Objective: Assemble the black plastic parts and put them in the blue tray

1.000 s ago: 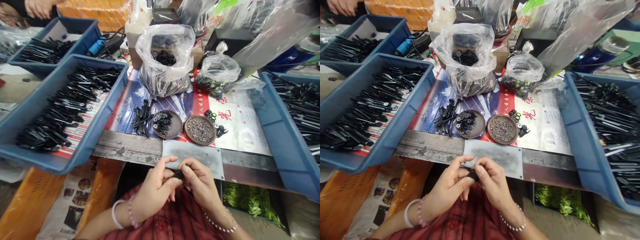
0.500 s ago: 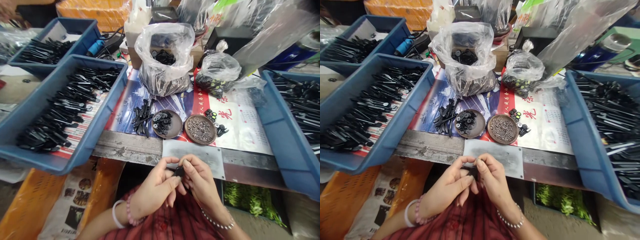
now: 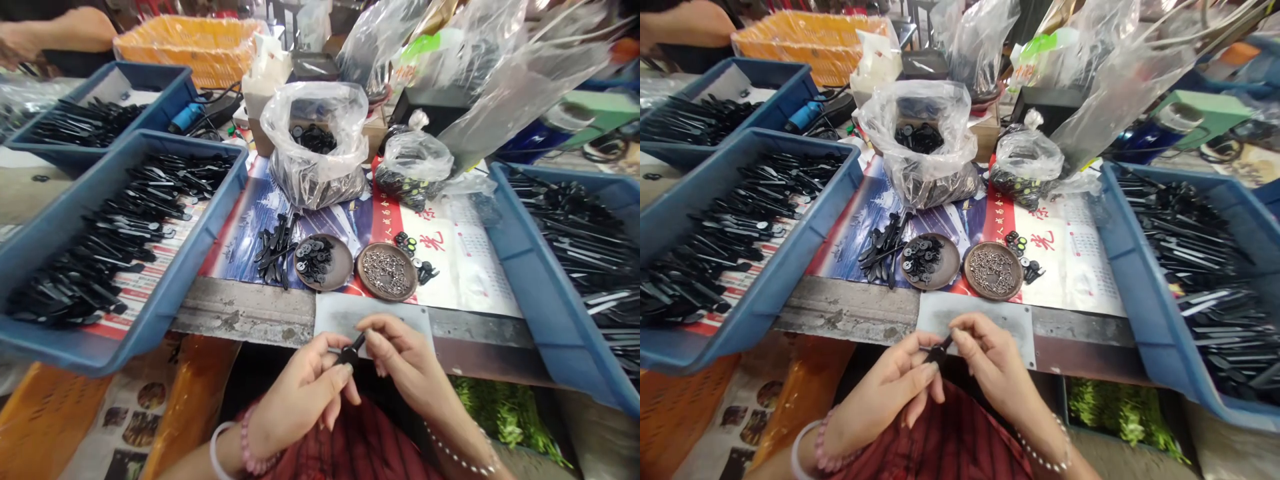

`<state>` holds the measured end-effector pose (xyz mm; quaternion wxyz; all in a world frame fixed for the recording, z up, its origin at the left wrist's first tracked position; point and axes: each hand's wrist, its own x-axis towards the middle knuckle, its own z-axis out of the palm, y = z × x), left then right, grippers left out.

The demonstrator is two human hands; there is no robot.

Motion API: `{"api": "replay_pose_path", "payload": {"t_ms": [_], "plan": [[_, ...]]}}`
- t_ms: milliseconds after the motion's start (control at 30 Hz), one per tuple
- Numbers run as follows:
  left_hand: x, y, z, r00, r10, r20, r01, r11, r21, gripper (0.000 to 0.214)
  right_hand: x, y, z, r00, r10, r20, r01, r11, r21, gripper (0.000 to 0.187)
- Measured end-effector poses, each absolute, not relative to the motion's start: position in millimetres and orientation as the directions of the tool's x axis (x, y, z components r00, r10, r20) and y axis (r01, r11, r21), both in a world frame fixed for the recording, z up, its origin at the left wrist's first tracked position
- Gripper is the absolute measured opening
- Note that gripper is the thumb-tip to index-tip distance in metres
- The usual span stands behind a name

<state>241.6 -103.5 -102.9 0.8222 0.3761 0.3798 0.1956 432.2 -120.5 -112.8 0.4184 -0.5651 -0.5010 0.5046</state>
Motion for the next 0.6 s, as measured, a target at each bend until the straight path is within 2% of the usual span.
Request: {"api": "replay_pose_path", "payload": {"t_ms": [67,167,267,367,467,600], "plan": [[240,-104,-104,0.640,0.607,-0.471,-0.031,0.633,0.773,0.034,457,-109,-108,0.093,0.995,-0.027,0.364,-0.059,-0.930,0.027],[238,-107,-107,0.637,0.607,-0.475,-0.028,0.635,0.772,0.029,492,-88,-105,0.138,0.985,0.107,0.691,-0.018,-0.722,0.028],[239,-110,-113,0.641,0.605,-0.473,-0.038,0.640,0.767,0.028,511,-67,-107,0.044,0.996,0.074,0.905,-0.008,-0.425,0.029],[240,-112,-115,0.640,0.605,-0.475,-0.040,0.643,0.765,0.029,512,-52,-111,-0.015,0.999,-0.041,0.975,0.006,-0.224,0.023],[240,-111,-114,0.629,0.609,-0.484,-0.037,0.645,0.763,0.029,507,-42,-115,-0.035,0.997,-0.070,0.976,0.020,-0.215,0.014],[238,-110,-112,0.632,0.604,-0.486,-0.026,0.644,0.765,0.028,505,-34,-116,-0.036,0.999,-0.035,0.949,0.023,-0.315,0.017]]}}
